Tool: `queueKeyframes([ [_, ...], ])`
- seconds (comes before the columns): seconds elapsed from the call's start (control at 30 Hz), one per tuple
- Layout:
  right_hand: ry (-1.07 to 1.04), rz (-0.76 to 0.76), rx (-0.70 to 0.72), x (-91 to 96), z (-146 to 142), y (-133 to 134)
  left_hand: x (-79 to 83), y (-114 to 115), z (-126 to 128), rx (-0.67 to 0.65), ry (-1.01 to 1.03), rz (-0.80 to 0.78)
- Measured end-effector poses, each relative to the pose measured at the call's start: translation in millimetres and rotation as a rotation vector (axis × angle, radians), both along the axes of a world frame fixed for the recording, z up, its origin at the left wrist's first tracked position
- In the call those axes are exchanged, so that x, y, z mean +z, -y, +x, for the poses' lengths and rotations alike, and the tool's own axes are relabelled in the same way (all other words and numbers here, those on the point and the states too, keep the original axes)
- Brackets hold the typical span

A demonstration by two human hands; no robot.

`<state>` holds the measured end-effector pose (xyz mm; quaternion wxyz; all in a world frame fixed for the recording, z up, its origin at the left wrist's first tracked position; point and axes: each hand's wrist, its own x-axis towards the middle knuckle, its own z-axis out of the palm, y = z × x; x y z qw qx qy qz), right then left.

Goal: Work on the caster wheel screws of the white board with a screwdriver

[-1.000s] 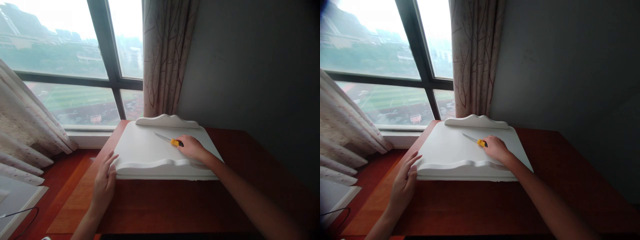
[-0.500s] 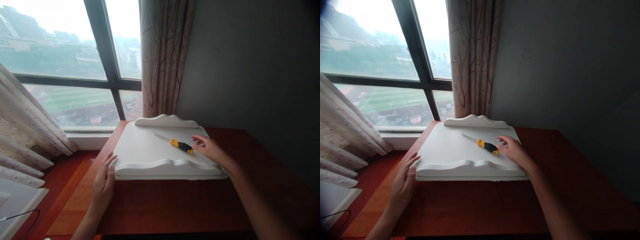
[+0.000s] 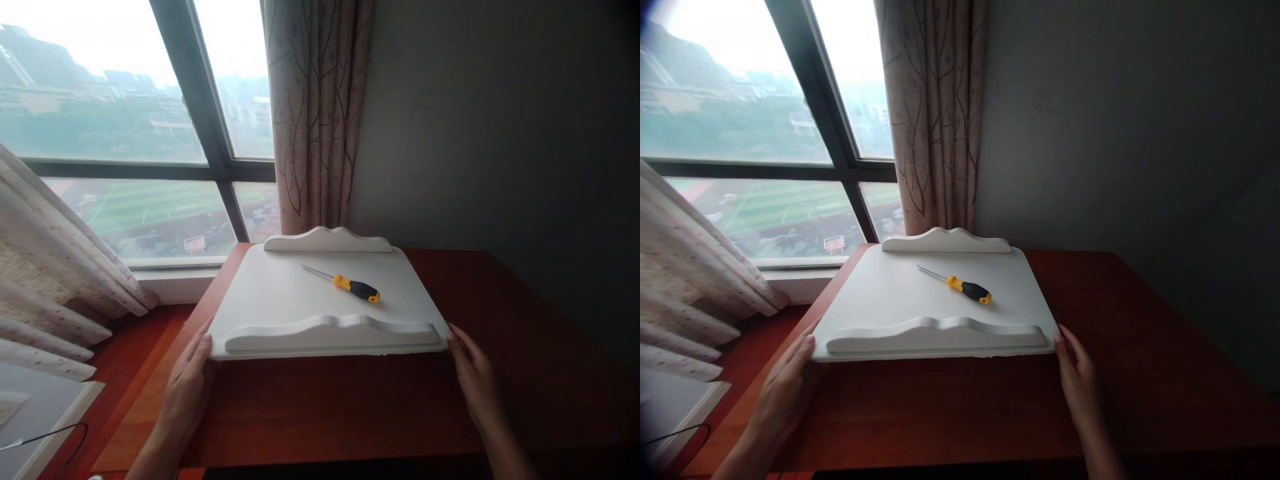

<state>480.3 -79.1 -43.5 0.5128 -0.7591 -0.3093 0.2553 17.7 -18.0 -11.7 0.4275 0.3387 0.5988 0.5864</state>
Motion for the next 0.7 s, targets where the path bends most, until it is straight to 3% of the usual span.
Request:
queueKeyframes([
  [0.1, -0.044, 0.053, -0.031, -2.0, -6, -3, -2.6, 0, -3, -0.041, 0.034, 0.011],
  [0.37, -0.114, 0.161, -0.123, -14.5, 10, -15, -12.8, -10, -3, -0.18, -0.199, 0.058],
  [0.7, -0.123, 0.284, -0.286, -41.5, 86, -39, -17.2, -37, 70, -0.354, -0.367, 0.19],
])
